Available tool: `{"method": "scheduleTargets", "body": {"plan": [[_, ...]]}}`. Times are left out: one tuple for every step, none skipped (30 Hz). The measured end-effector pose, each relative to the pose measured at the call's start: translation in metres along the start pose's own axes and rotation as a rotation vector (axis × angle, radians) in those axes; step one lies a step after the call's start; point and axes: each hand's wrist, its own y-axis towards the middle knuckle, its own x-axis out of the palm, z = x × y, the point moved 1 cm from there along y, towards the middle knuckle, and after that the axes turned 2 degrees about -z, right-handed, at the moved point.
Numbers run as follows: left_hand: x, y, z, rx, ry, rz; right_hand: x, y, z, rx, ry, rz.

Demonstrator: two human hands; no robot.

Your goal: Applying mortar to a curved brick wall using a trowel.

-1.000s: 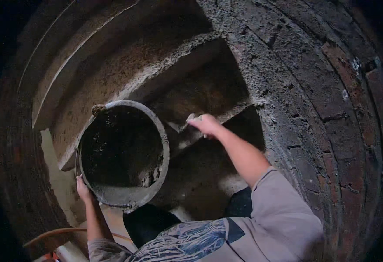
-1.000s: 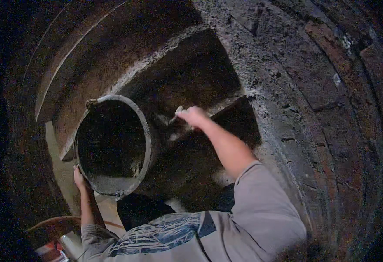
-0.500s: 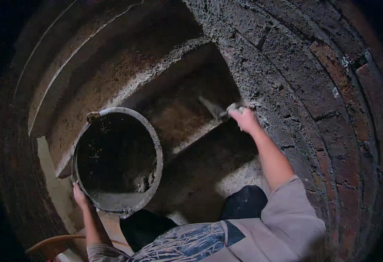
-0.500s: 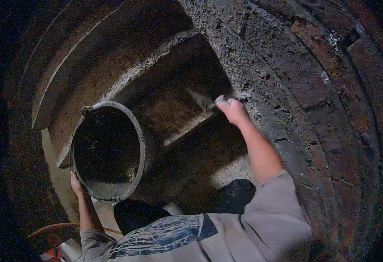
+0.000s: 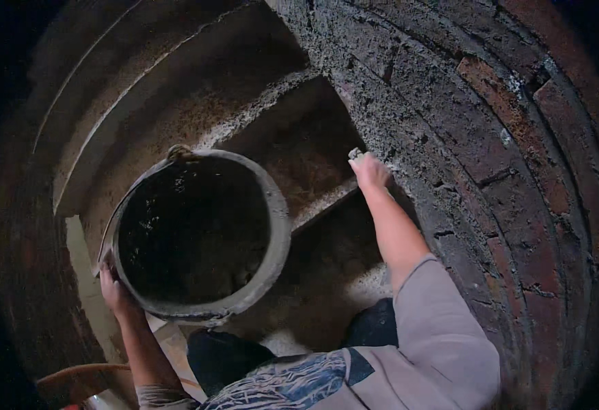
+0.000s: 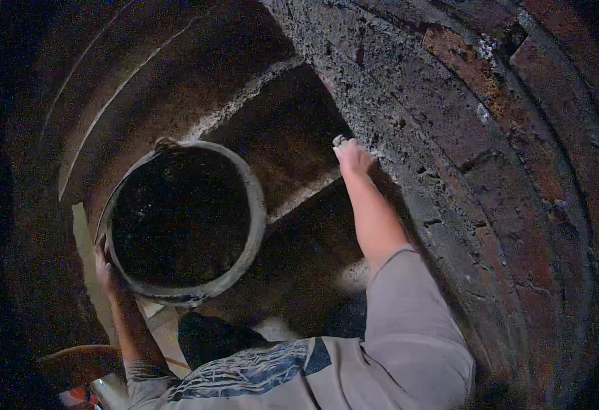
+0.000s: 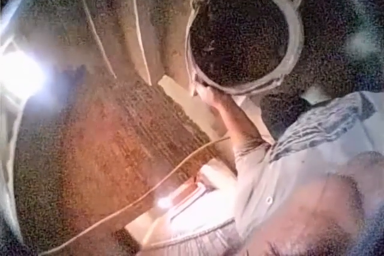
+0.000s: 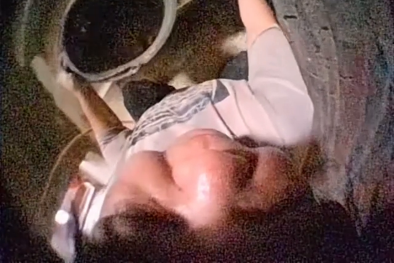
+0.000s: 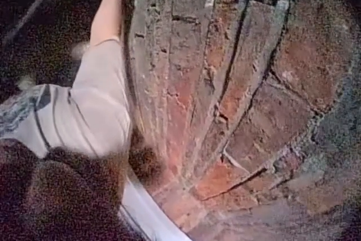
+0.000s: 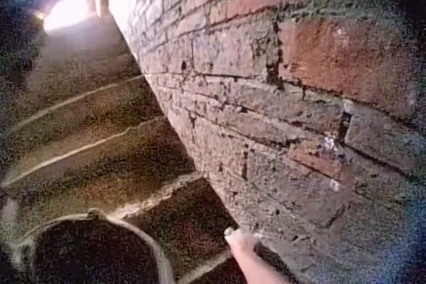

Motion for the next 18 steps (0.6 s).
{"method": "scheduleTargets", "body": {"plan": [[0.003,-0.002,0.015,0.048,0.041,-0.01,0.008,0.007,-0.008,0.01,-0.006,0.008],[0.008,0.0,0.02,0.056,0.048,-0.001,0.014,0.014,-0.014,0.002,0.005,0.007],[0.013,0.002,0.023,0.046,0.028,0.024,0.02,0.021,-0.02,-0.009,0.012,0.022],[0.017,0.005,0.028,0.035,0.009,0.049,0.025,0.028,-0.026,-0.02,0.021,0.034],[0.022,0.009,0.032,0.024,-0.01,0.073,0.031,0.034,-0.031,-0.03,0.028,0.047],[0.03,0.012,0.032,0.006,-0.034,0.089,0.038,0.037,-0.029,-0.032,0.025,0.059],[0.042,0.013,0.035,0.002,-0.033,0.086,0.044,0.04,-0.024,-0.03,0.023,0.056],[0.04,0.004,0.059,0.03,0.018,0.121,0.038,0.042,-0.038,-0.044,0.12,0.001],[0.051,0.003,0.069,0.027,0.061,0.123,0.04,0.046,-0.034,-0.029,0.186,-0.065],[0.061,0.002,0.078,0.025,0.102,0.123,0.042,0.051,-0.029,-0.011,0.249,-0.129],[0.074,0.008,0.076,0.017,0.129,0.101,0.041,0.055,-0.015,0.028,0.301,-0.183],[0.072,0.017,0.073,0.021,0.128,0.098,0.037,0.053,-0.014,0.031,0.303,-0.18],[0.058,0.031,0.063,-0.087,-0.056,0.034,0.025,0.044,-0.018,-0.008,0.339,-0.168],[0.037,0.044,0.053,-0.194,-0.235,-0.025,0.01,0.027,-0.025,-0.052,0.378,-0.162],[0.019,0.056,0.046,-0.298,-0.417,-0.087,-0.007,0.009,-0.031,-0.093,0.417,-0.153],[0.015,0.061,0.043,-0.403,-0.608,-0.159,-0.025,-0.005,-0.032,-0.129,0.449,-0.136],[0.025,0.057,0.05,-0.402,-0.611,-0.161,-0.04,-0.017,-0.032,-0.128,0.448,-0.133],[0.048,0.046,0.062,-0.308,-0.455,-0.092,-0.054,-0.029,-0.033,-0.167,0.41,-0.079]]}}
